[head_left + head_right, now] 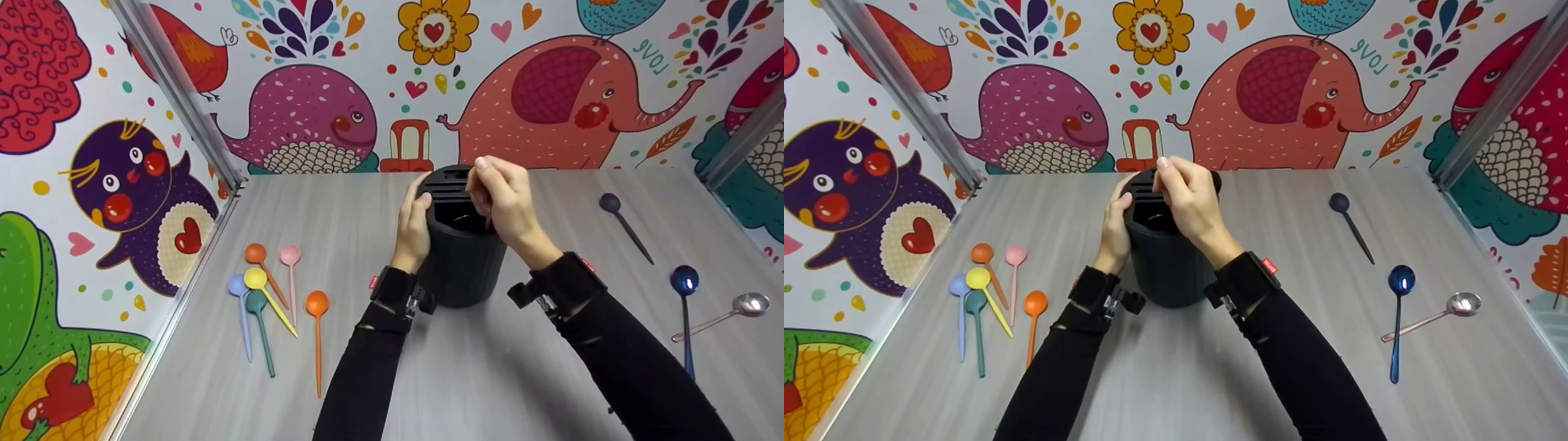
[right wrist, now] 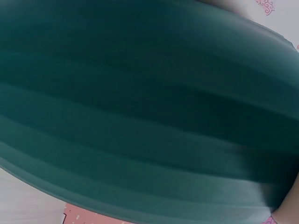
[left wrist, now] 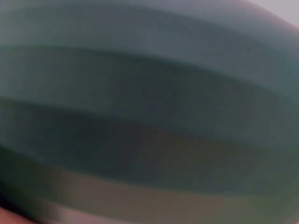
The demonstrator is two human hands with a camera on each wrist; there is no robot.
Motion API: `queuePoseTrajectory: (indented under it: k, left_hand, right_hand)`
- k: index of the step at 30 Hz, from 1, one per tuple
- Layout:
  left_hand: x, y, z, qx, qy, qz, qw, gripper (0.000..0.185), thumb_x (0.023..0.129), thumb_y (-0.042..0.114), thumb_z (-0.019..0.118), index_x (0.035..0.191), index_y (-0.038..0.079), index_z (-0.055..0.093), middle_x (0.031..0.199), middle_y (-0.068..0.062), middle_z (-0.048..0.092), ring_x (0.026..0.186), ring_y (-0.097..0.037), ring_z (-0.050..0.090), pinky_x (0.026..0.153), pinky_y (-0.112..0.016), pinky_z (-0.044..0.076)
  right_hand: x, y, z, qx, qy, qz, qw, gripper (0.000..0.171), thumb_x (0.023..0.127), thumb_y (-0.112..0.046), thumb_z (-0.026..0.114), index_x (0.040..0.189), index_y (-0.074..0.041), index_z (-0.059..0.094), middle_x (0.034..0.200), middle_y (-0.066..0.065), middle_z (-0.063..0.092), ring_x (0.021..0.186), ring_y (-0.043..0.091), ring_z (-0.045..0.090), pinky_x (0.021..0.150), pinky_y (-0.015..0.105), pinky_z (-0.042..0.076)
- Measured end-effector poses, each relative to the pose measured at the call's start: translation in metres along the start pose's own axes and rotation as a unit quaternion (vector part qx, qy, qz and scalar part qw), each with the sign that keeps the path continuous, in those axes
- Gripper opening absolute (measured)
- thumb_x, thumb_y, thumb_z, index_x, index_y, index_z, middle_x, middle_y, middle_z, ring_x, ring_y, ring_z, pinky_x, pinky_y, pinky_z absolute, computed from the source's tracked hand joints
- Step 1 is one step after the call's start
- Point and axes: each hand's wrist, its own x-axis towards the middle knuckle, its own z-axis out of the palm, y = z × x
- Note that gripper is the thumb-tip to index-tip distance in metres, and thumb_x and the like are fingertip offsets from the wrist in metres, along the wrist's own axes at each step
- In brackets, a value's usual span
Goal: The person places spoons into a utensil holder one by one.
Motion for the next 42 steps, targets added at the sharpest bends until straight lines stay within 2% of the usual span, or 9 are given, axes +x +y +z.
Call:
queuePoseTrajectory:
  k: [9,15,20,24,27,32,35,42]
  left_hand:
    - [-0.0014,-0.0003,0.0004,0.002,0.007,-0.008,0.9999,0.059,0.098,0.029,0.032,0.146,-0.001,0.048,0.147,-0.015,0.051,0.135,-0.021,0.047,0.114,-0.036,0.035]
    - [-0.0016,0.0012,0.0020,-0.001,0.003,-0.010,0.9999,0.059,0.099,0.028,0.032,0.146,-0.004,0.046,0.148,-0.016,0.051,0.135,-0.023,0.047,0.114,-0.037,0.035]
    - [-0.0016,0.0015,0.0019,-0.002,0.005,-0.011,0.9999,0.059,0.098,0.028,0.032,0.146,-0.003,0.047,0.147,-0.014,0.052,0.134,-0.021,0.048,0.113,-0.036,0.036]
    - [-0.0013,0.0003,0.0014,-0.001,0.003,-0.008,1.0000,0.059,0.098,0.028,0.032,0.146,-0.003,0.047,0.147,-0.014,0.052,0.134,-0.020,0.048,0.113,-0.036,0.036]
    - [-0.0013,-0.0001,0.0012,0.000,-0.001,-0.003,1.0000,0.059,0.099,0.029,0.032,0.146,-0.003,0.047,0.147,-0.014,0.052,0.134,-0.021,0.048,0.113,-0.036,0.036]
    - [-0.0016,0.0001,0.0005,-0.002,-0.004,0.001,1.0000,0.058,0.099,0.028,0.031,0.147,-0.002,0.046,0.148,-0.016,0.051,0.135,-0.023,0.047,0.114,-0.037,0.035]
    - [-0.0017,0.0000,0.0002,-0.003,-0.003,0.001,1.0000,0.059,0.100,0.028,0.031,0.147,-0.003,0.045,0.148,-0.017,0.050,0.135,-0.024,0.047,0.114,-0.037,0.035]
    - [-0.0004,-0.0002,-0.0002,0.005,-0.004,-0.001,1.0000,0.058,0.100,0.028,0.032,0.147,-0.002,0.046,0.148,-0.016,0.050,0.136,-0.023,0.046,0.114,-0.036,0.034]
  right_hand:
    - [-0.0016,-0.0009,0.0000,-0.036,-0.016,0.015,0.999,0.041,0.104,-0.014,0.045,0.072,0.010,0.055,0.055,0.012,0.039,0.046,0.014,0.036,0.040,0.022,0.030]
    - [-0.0037,-0.0025,-0.0011,-0.045,-0.010,0.021,0.999,0.041,0.104,-0.015,0.046,0.072,0.010,0.056,0.055,0.011,0.041,0.046,0.012,0.037,0.040,0.022,0.029]
    - [-0.0040,-0.0027,-0.0009,-0.046,-0.014,0.022,0.999,0.040,0.104,-0.015,0.047,0.073,0.010,0.056,0.055,0.011,0.041,0.046,0.012,0.037,0.039,0.022,0.029]
    - [-0.0039,-0.0019,-0.0010,-0.064,-0.017,0.012,0.998,0.038,0.105,-0.014,0.046,0.077,0.009,0.060,0.058,0.012,0.044,0.046,0.013,0.040,0.040,0.022,0.033]
    - [-0.0037,-0.0013,-0.0012,-0.077,-0.015,-0.004,0.997,0.033,0.104,-0.011,0.046,0.084,0.009,0.063,0.060,0.013,0.046,0.047,0.016,0.043,0.042,0.024,0.038]
    - [-0.0032,-0.0001,-0.0005,-0.080,-0.007,-0.014,0.997,0.020,0.097,0.002,0.044,0.095,0.009,0.063,0.063,0.015,0.047,0.051,0.017,0.044,0.046,0.026,0.039]
    - [-0.0030,0.0007,0.0005,-0.095,-0.001,-0.007,0.995,0.021,0.094,0.006,0.043,0.092,0.007,0.064,0.063,0.014,0.047,0.051,0.017,0.043,0.047,0.026,0.038]
    - [-0.0036,0.0017,0.0019,-0.123,0.002,0.007,0.992,0.025,0.096,0.005,0.042,0.087,0.004,0.066,0.060,0.011,0.047,0.049,0.015,0.042,0.046,0.025,0.034]
